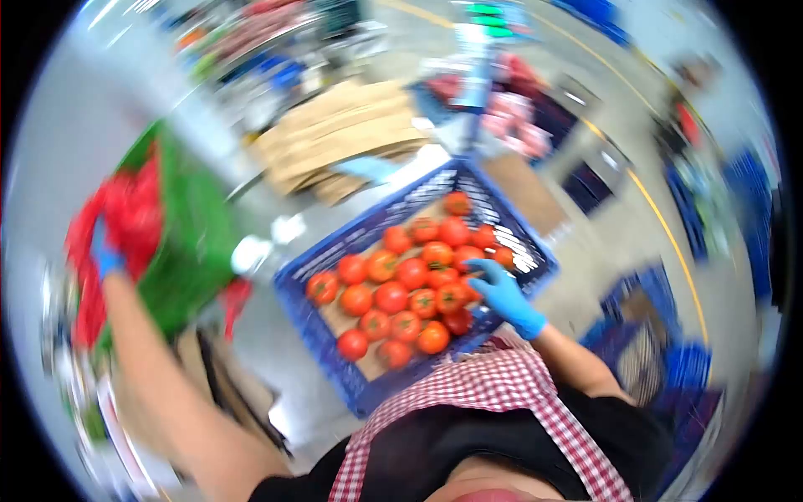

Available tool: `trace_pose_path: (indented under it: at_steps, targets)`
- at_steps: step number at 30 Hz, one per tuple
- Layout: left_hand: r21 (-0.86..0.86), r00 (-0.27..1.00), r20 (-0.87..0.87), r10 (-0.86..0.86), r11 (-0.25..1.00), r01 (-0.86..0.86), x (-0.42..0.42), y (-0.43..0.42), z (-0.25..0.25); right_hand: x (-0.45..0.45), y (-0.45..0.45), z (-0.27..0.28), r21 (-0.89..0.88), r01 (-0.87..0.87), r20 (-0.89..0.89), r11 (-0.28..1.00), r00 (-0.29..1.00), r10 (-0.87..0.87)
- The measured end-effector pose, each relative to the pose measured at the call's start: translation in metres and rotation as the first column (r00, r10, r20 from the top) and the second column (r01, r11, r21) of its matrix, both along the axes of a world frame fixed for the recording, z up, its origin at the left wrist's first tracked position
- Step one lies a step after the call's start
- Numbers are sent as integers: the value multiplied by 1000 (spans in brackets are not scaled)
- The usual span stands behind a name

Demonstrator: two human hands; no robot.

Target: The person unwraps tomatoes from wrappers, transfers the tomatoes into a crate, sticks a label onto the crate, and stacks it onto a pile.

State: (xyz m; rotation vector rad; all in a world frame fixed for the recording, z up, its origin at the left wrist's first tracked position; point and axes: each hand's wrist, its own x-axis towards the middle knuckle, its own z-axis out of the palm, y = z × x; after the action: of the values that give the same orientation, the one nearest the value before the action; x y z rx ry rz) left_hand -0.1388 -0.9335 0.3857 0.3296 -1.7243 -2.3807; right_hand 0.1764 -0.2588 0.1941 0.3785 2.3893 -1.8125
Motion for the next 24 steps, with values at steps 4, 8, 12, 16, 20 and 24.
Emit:
trace_pose_path:
  at_steps: [4,8,12,16,20,24]
  targets:
    - [-682,995,99,-11,728,76,-63,-25,-47,32,-2,-32,104,110,-150,988,984,-93]
    - [-798,978,206,27,583,152,-108,-66,-90,40,-13,-24,266,114,-169,957,983,-70]
    - [-792,942,335,-15,536,291,-134,-81,-112,39,-26,-17,302,113,-181,947,982,-59]
    - [-735,871,487,-58,512,445,-146,-97,-127,40,-32,-4,263,47,-81,964,996,-27]
    - [-520,703,687,-183,551,652,-142,-118,-142,52,-26,-16,313,-10,-87,950,995,39]
    - [-258,617,571,-542,595,761,-99,-119,-111,41,-15,-23,371,-138,-73,918,981,177]
